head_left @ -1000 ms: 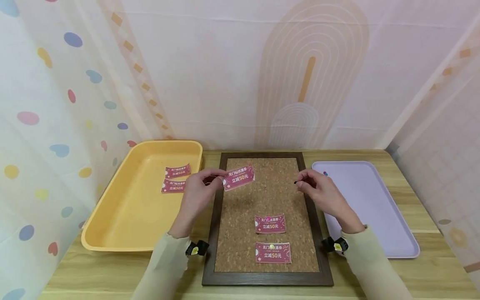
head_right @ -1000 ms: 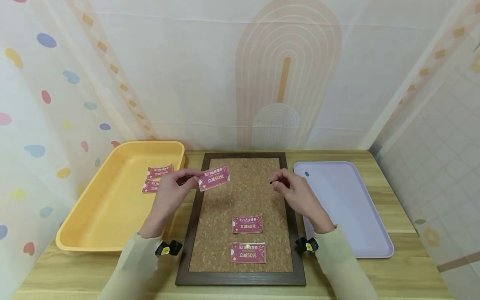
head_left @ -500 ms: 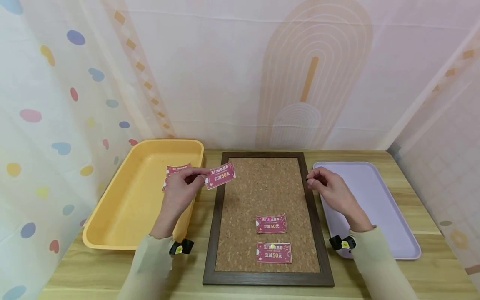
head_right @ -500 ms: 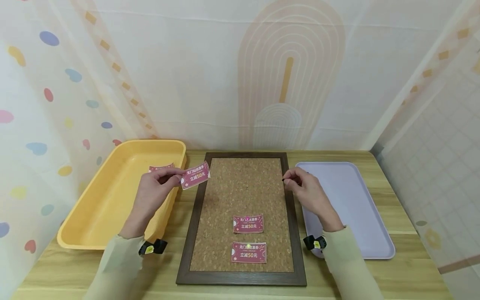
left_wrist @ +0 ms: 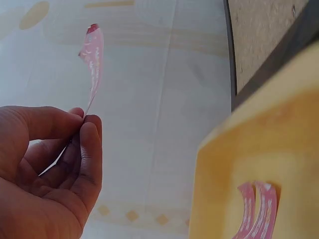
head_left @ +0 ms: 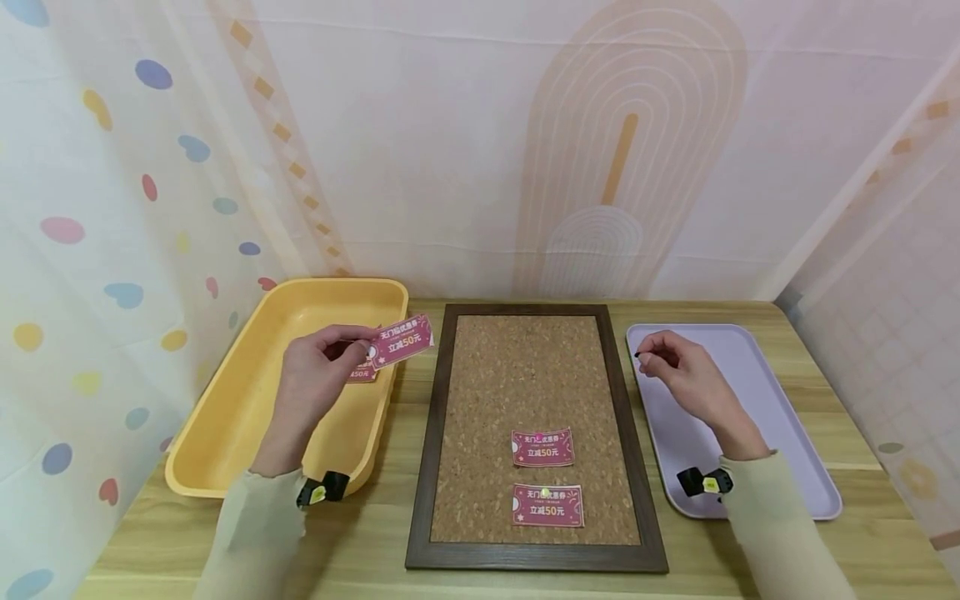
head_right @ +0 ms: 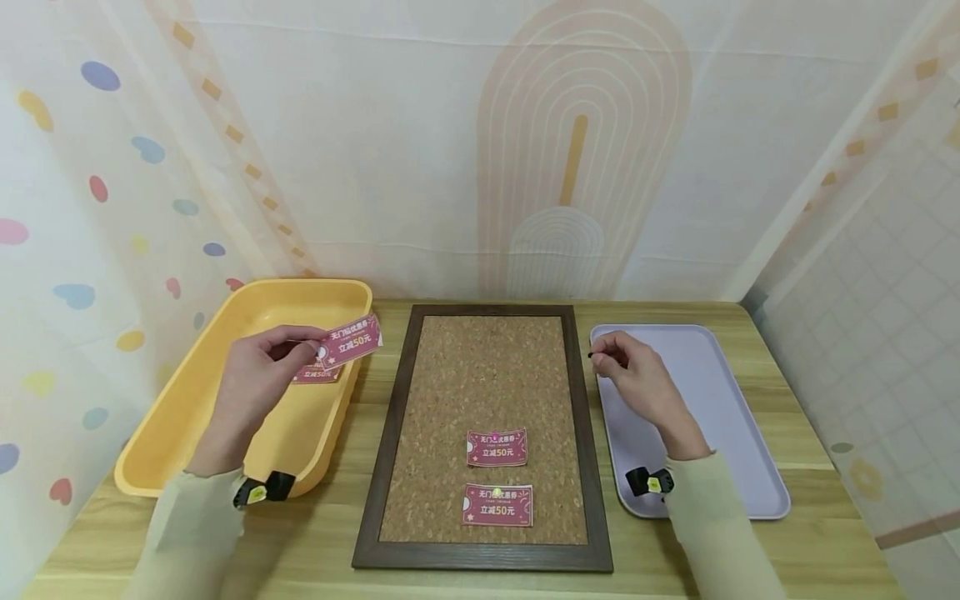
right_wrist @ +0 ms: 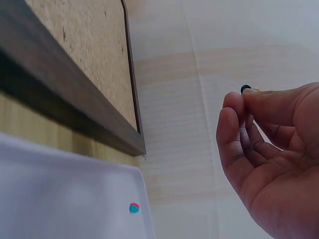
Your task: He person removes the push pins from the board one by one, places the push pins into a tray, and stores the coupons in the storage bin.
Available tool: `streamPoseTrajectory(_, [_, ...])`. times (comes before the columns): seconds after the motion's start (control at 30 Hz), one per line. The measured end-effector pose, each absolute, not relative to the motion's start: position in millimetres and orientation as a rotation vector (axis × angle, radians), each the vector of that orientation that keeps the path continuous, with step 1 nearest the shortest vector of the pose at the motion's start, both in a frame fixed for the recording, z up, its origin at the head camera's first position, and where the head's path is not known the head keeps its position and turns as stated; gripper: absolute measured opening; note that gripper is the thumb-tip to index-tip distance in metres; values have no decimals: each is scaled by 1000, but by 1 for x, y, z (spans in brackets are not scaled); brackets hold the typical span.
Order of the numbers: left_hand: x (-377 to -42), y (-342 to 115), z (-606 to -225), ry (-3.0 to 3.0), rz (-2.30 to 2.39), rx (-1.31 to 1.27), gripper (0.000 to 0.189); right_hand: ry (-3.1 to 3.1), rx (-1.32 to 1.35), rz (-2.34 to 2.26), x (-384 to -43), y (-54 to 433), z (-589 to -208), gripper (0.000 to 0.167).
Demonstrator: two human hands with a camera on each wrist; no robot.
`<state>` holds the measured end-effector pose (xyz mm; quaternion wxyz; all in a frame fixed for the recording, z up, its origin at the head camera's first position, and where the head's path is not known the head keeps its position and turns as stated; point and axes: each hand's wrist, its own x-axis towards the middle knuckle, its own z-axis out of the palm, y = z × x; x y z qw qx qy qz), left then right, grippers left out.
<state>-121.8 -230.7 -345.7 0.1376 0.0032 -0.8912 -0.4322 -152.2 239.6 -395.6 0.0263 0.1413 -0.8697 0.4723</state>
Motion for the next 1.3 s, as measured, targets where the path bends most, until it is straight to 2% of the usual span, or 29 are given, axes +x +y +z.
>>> streamPoseTrajectory(0.37, [-126, -256, -336, -2666, -1102, -45, 22, -2732, 447, 1374, -160, 257, -393, 11])
streamPoseTrajectory(0.77, [-151, -286, -334, -2849, -1037, -163, 20, -2735, 432, 1333, -166, 273, -396, 7])
streamPoseTrajectory(1.3, [-186, -326, -355, -2984, -1088, -239, 23, -2850, 357, 1241, -184, 295, -402, 13])
